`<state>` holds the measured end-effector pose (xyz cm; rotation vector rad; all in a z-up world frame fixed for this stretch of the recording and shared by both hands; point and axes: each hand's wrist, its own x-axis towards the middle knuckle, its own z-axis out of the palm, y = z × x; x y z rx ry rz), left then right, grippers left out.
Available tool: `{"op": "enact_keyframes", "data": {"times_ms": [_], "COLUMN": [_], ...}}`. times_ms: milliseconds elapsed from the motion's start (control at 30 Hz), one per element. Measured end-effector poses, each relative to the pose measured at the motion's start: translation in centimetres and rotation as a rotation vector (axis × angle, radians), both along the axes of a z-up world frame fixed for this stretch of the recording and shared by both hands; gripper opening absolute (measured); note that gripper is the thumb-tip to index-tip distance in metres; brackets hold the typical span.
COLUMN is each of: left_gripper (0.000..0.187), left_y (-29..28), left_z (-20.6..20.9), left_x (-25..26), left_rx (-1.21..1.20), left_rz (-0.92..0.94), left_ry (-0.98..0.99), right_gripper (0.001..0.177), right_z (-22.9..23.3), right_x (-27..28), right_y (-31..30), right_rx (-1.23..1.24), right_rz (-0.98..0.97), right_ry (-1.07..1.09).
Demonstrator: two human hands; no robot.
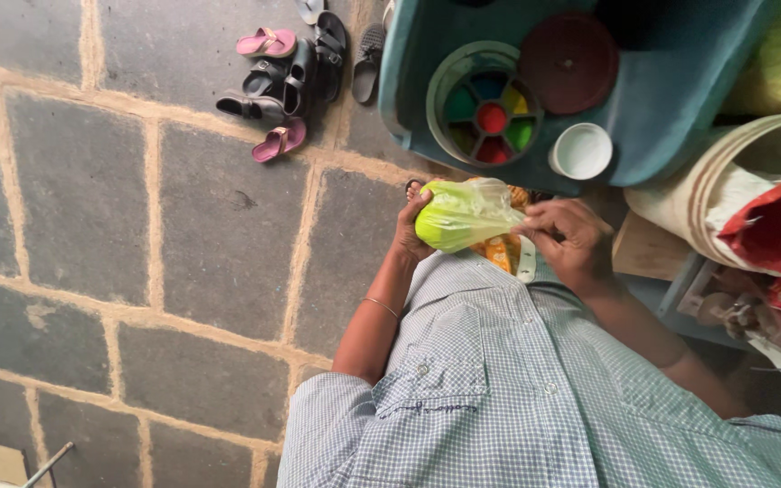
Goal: The person picks up several objects including containers, plates, a bag, and a multi-compartment tray, moving them between different buckets and containers in an outdoor storage area.
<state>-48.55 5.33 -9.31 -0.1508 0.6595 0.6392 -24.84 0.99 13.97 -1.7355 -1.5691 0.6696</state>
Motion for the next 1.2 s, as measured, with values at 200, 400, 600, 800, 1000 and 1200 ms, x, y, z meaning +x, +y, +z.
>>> {"op": "enact_keyframes", "data": {"times_ms": [200, 400, 600, 800, 1000, 1200], "left_gripper": [0.05, 0.067, 0.06, 0.06, 0.068, 0.062], "left_y": [0.7, 0.2, -1.4, -2.7, -2.6, -3.2], "left_z": [-2.3, -4.4, -6.1, -6.9, -5.8, -7.0], "left_x": [-2.6, -2.7, -2.8, -3.5, -3.1, -2.5], "left_rx": [-0.053, -0.129, -0.237, -0.254, -0.225, -0.232], "left_rz": [0.012, -0.059, -0.054, -0.044, -0.114, -0.117], "left_ry": [0.044, 0.039, 0.136, 0.171, 0.057, 0.069], "right_gripper": [0.022, 0.024, 0.034, 0.025, 0.021, 0.021], "right_z": [-7.6, -15.5, -19.9, -17.5, -12.9, -12.0], "right_x": [-2.2, -0.5, 0.4, -1.0, -0.3, 1.5], "right_y": [0.1, 0.4, 1.0, 0.3, 1.9, 2.4], "right_rx": [-0.183, -0.416, -0.632, -0.612, -0.839, -0.834], "right_rz": [-0.106, -0.279, -0.31, -0.091, 0.219, 0.196], "right_ry": [0.274, 0.623, 0.866, 0.85, 0.982, 0.96]}}
